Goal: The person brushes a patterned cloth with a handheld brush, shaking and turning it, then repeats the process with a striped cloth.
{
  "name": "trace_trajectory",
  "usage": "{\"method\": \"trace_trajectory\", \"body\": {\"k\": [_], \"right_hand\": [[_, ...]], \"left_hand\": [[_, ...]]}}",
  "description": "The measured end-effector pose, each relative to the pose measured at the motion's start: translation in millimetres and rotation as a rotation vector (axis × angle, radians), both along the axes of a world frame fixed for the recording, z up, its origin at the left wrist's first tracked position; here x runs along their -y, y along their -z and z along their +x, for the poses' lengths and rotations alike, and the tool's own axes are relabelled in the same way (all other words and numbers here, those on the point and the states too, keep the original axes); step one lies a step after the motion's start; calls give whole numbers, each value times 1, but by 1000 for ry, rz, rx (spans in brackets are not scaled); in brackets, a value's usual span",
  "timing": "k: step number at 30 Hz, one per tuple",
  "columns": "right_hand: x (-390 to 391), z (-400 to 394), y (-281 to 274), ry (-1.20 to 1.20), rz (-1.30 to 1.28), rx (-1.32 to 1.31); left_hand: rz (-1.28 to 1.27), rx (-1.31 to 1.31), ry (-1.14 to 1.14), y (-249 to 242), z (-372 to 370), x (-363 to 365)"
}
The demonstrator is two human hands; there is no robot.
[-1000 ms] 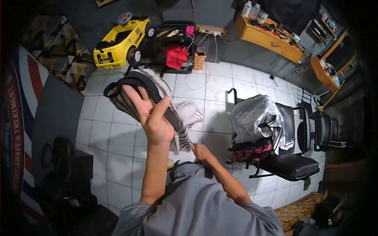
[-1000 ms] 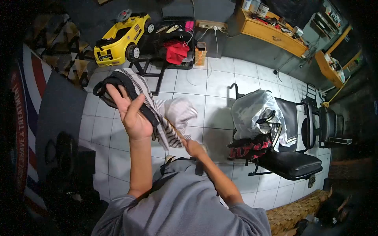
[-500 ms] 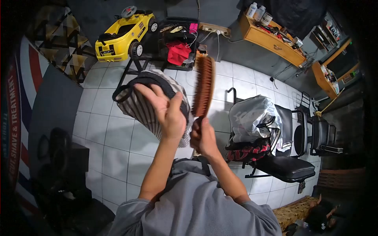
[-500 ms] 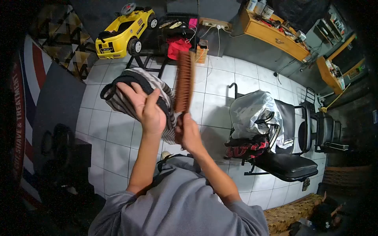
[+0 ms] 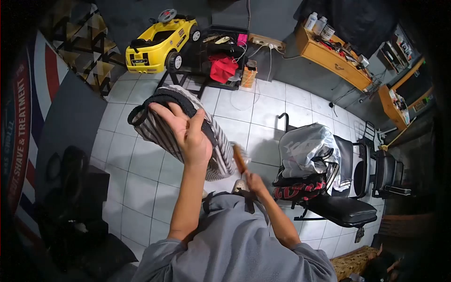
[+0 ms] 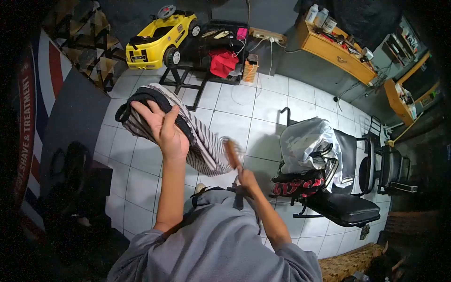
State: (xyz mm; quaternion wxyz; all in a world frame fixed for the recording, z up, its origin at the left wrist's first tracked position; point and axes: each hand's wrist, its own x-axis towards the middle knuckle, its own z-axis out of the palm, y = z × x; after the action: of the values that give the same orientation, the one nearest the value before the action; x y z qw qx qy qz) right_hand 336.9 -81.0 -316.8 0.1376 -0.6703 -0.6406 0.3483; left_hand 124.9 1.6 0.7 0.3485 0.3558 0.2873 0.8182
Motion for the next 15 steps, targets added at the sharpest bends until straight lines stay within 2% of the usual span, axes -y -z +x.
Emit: {"method": "trace_trajectory", "body": {"k": [2,4,7,8,10,12,13,15], "right_hand": [[-23,-7,-74,274,-261,-285],[-33,-14,-130,304,-43,-669],[-29,-39,-228,269,-165,-1156],[-26,-48,-236,209,-26,-978],[-20,-63,-236,-12,-72,-1078],[-17,-67,-203,-95,-146,-1043],[-22,-58,-158,-258,-82,-782],[-15,-42,-106,-340,-65,-470]], "left_hand": [[-12,-14,-12,3,2,0],[-23,-45,-29,6,8,0],[-26,-124,-44,7,22,0],[-24,-134,-21,7,27,-1],[-22,-152,22,7,35,0],[-20,-184,45,-2,31,0],[-30,-166,54,-6,27,2],[-13,-124,51,-9,19,2]]}}
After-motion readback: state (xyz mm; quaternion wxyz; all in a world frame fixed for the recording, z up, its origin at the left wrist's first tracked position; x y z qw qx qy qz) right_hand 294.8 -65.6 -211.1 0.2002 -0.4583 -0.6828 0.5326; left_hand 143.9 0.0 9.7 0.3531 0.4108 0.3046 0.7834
